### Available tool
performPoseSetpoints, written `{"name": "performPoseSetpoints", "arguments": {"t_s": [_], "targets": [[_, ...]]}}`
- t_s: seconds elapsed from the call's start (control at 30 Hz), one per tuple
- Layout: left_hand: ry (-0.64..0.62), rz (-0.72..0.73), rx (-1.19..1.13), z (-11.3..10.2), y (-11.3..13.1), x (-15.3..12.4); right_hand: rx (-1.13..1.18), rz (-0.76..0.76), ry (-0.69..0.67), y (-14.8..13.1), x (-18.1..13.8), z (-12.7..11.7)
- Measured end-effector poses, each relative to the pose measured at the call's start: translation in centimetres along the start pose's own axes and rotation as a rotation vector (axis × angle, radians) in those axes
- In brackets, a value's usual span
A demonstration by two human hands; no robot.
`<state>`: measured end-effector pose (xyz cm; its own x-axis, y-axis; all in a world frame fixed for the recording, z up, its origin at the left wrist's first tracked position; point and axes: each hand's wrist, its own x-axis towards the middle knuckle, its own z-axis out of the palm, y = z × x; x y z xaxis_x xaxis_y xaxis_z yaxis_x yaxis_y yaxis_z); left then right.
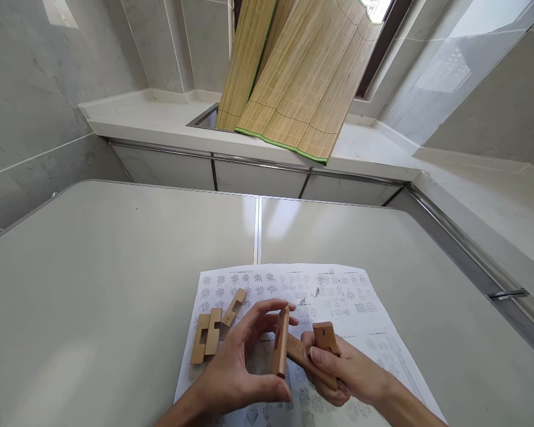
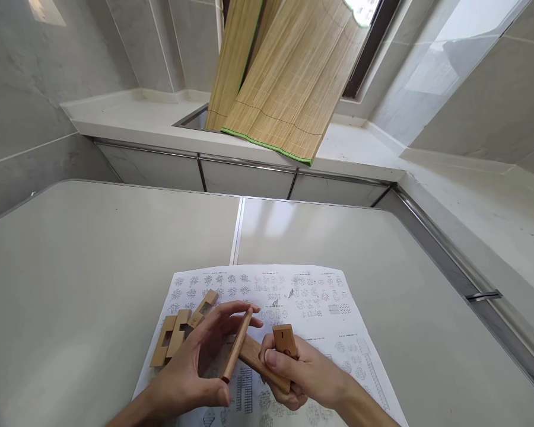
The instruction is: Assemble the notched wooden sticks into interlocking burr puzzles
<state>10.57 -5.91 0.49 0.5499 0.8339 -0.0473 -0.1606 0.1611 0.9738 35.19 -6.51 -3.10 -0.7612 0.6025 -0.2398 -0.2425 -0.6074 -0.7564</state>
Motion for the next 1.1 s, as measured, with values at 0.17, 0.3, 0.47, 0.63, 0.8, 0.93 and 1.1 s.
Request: {"name": "performPoseSetpoints", "arguments": {"t_s": [0.17,0.3,0.47,0.63,0.8,0.93,1.1], "targets": [[-0.033,0.028,-0.028,0.15,0.31,-0.01,0.035,-0.02,-0.052,0.3,-0.18,-0.17],[-0.033,0.035,0.011,0.01,0.46,0.01,0.022,-0.007,-0.031,0.36,-0.3,-0.2],[-0.075,0.037,-0.02,-0.22,0.05,-0.01,0.0,-0.007,-0.048,0.87,-0.47,-0.45],[-0.074,0.026,-0.026,-0.14,0.09,-0.06,0.002,-0.029,-0.047,0.7,-0.43,-0.36],[-0.038,0.003,-0.014,0.05,0.31,-0.11,-0.015,-0.007,-0.022,0.05,-0.35,0.02],[-0.062,0.004,-0.019,-0.05,0.32,-0.08,-0.039,-0.006,-0.016,0.27,-0.47,-0.08],[-0.054,-0.002,0.013,-0.1,0.23,-0.13,-0.062,-0.014,-0.013,0.48,-0.56,-0.39]]}}
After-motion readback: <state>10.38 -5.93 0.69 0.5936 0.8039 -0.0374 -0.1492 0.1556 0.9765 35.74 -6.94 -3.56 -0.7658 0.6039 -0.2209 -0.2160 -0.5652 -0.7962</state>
